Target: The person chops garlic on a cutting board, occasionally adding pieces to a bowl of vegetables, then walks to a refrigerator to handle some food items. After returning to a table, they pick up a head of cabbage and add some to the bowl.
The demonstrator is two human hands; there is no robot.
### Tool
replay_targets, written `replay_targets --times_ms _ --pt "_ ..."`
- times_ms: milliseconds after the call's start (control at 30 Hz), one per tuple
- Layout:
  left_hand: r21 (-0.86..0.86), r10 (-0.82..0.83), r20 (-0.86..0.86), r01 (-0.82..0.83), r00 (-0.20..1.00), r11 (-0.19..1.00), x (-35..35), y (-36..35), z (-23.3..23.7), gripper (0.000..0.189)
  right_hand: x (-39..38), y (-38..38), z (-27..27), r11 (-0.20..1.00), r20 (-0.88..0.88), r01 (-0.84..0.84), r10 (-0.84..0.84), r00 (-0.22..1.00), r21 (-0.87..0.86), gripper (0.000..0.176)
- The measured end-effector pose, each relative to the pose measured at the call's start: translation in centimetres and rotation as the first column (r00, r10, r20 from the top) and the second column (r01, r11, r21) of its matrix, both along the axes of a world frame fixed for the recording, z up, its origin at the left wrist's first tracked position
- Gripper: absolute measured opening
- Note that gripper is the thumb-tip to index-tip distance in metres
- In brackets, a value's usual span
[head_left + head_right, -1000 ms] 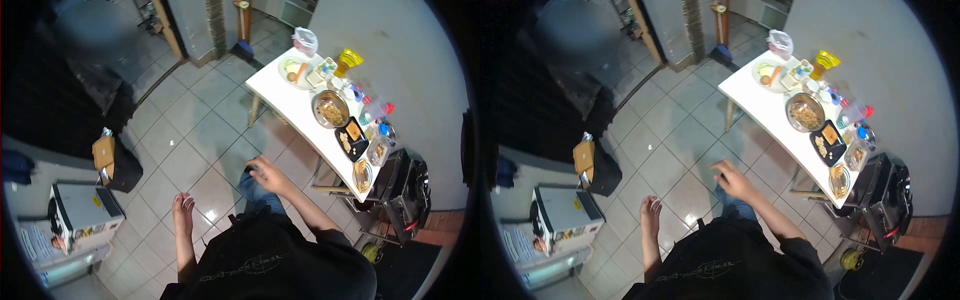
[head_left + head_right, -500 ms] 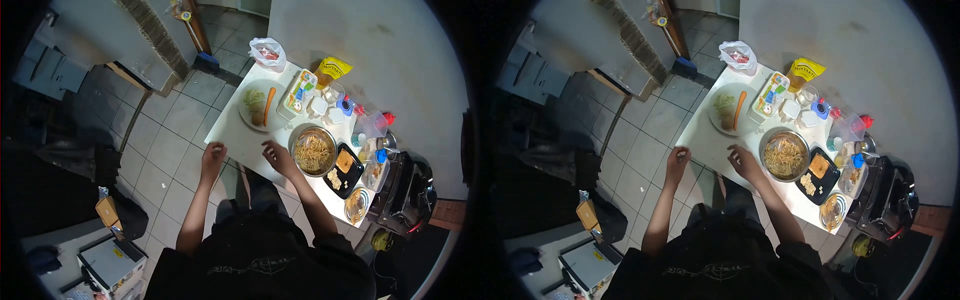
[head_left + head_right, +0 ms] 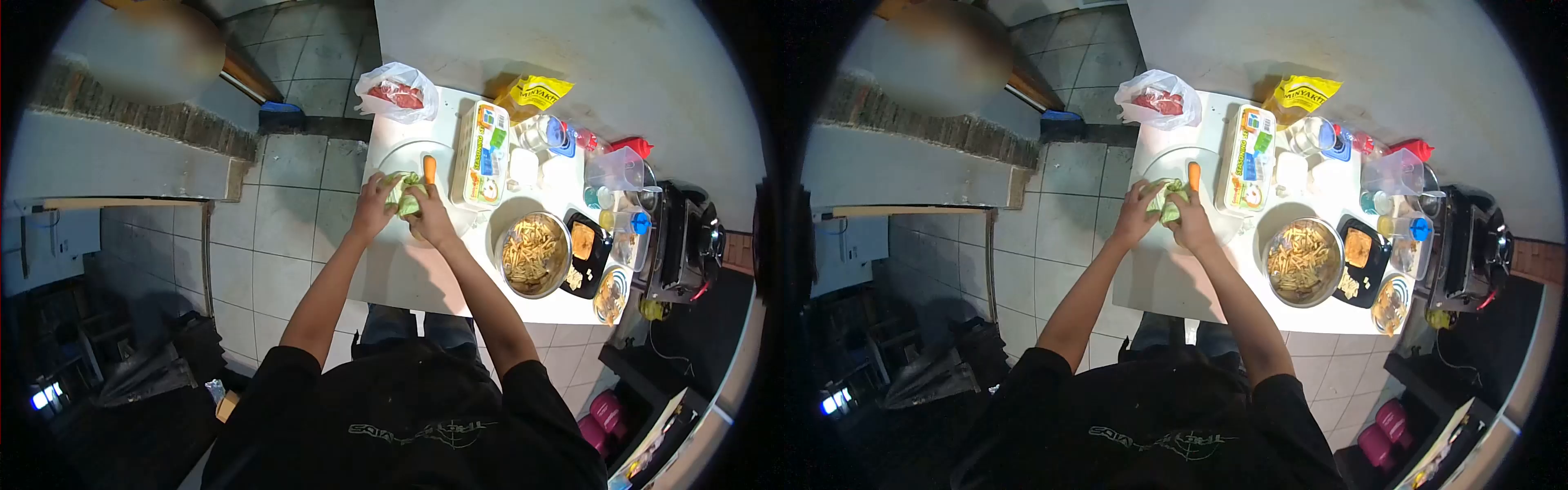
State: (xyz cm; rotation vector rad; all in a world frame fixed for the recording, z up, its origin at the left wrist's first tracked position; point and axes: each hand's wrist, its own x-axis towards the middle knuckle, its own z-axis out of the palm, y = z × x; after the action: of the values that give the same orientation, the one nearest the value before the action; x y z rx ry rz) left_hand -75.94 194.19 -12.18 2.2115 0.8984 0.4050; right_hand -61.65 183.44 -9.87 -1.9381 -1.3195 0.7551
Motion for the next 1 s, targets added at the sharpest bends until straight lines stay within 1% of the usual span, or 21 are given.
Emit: replay_targets --times_ms 33,67,100,167,233,267,300,367,433,500,533,600,667,700,733,767,800,833,867,900,1000 --pt "0.071 -0.109 -0.075 0.115 0.991 0.991 -0.1 0.2 0.4 0.077 0.1 -0.2 0.3 1.0 -0.001 0.012 -0.012 1.0 -0.017 0.065" --pt "0.107 -0.111 -0.18 0.131 0.977 0.986 0.2 0.3 0.8 0.081 0.1 -0.5 1.3 0.997 -0.073 0.075 -0.076 0.994 -0.013 0.063" --pt "0.089 -0.129 -0.18 0.147 0.975 0.985 0.3 0.3 1.3 0.081 0.2 -0.9 1.8 0.99 -0.143 0.141 -0.141 0.98 -0.011 0.062" --pt "0.145 -0.136 -0.131 0.155 0.982 0.977 0.8 0.7 1.5 0.078 0.6 -1.5 1.2 0.984 -0.097 0.175 -0.171 0.98 0.035 0.061" --pt "0.157 -0.17 -0.103 0.185 0.98 0.97 1.4 1.1 0.7 0.076 0.7 -1.8 0.9 0.956 -0.204 0.257 -0.227 0.952 0.14 0.058" --pt "0.108 -0.183 -0.104 0.194 0.978 0.975 1.8 1.3 0.3 0.074 0.6 -1.7 0.6 0.938 -0.457 0.317 -0.222 0.861 0.142 0.056" --pt "0.056 -0.195 -0.107 0.202 0.975 0.978 2.0 1.3 -0.2 0.073 0.7 -2.1 0.6 0.938 -0.453 0.32 -0.229 0.861 0.135 0.056" --pt "0.016 -0.193 -0.092 0.195 0.977 0.981 2.4 1.7 -1.0 0.072 0.4 -2.3 2.0 0.928 -0.64 0.372 -0.288 0.712 -0.005 0.055" --pt "-0.014 -0.189 -0.081 0.189 0.979 0.982 2.3 1.9 -0.8 0.071 0.1 -2.6 1.9 0.927 -0.667 0.374 -0.292 0.685 -0.022 0.056" --pt "-0.258 -0.022 0.054 0.036 0.998 0.965 2.4 2.3 0.2 0.068 0.3 -2.6 1.3 0.924 -0.689 0.381 -0.296 0.662 -0.031 0.057" --pt "-0.203 0.01 0.16 0.023 0.987 0.979 2.4 2.5 0.1 0.069 0.3 -2.5 0.9 0.928 -0.637 0.372 -0.289 0.714 -0.004 0.058" --pt "-0.267 -0.002 0.163 0.046 0.987 0.963 2.1 2.8 0.0 0.067 0.6 -2.4 0.0 0.931 -0.586 0.363 -0.284 0.759 0.019 0.059" --pt "-0.327 -0.01 0.164 0.063 0.986 0.943 2.0 2.9 0.1 0.066 0.8 -2.0 0.5 0.947 -0.705 0.32 -0.253 0.663 -0.038 0.06" --pt "-0.467 0.013 0.149 0.059 0.989 0.882 1.9 2.9 0.2 0.062 0.9 -1.8 0.7 0.947 -0.707 0.32 -0.252 0.66 -0.038 0.06" --pt "-0.596 0.035 0.132 0.051 0.991 0.802 1.8 2.8 -0.2 0.059 1.1 -1.7 0.7 0.941 -0.748 0.322 -0.29 0.597 -0.108 0.058" --pt "-0.594 0.035 0.129 0.048 0.991 0.803 1.7 2.7 -0.6 0.059 1.1 -1.6 0.7 0.931 -0.782 0.318 -0.329 0.529 -0.177 0.057" --pt "-0.687 0.159 0.19 0.015 0.969 0.727 1.6 2.5 -1.0 0.054 1.0 -1.6 0.7 0.932 -0.784 0.317 -0.328 0.527 -0.177 0.057" --pt "-0.771 0.286 0.233 -0.003 0.929 0.637 1.6 2.4 -1.1 0.049 0.9 -1.6 0.6 0.941 -0.598 0.325 -0.312 0.739 -0.089 0.056" --pt "-0.771 0.285 0.23 -0.005 0.93 0.637 1.5 2.3 -1.1 0.049 0.7 -1.6 0.5 0.951 -0.359 0.308 -0.289 0.888 -0.003 0.054" --pt "-0.793 0.315 0.221 -0.018 0.923 0.609 1.3 2.3 -1.2 0.047 0.6 -1.6 0.4 0.951 -0.362 0.31 -0.29 0.886 -0.004 0.054" --pt "-0.841 0.328 0.182 -0.026 0.927 0.541 1.2 2.3 -0.5 0.044 0.2 -1.3 0.8 0.945 -0.209 0.326 -0.318 0.925 0.007 0.053"
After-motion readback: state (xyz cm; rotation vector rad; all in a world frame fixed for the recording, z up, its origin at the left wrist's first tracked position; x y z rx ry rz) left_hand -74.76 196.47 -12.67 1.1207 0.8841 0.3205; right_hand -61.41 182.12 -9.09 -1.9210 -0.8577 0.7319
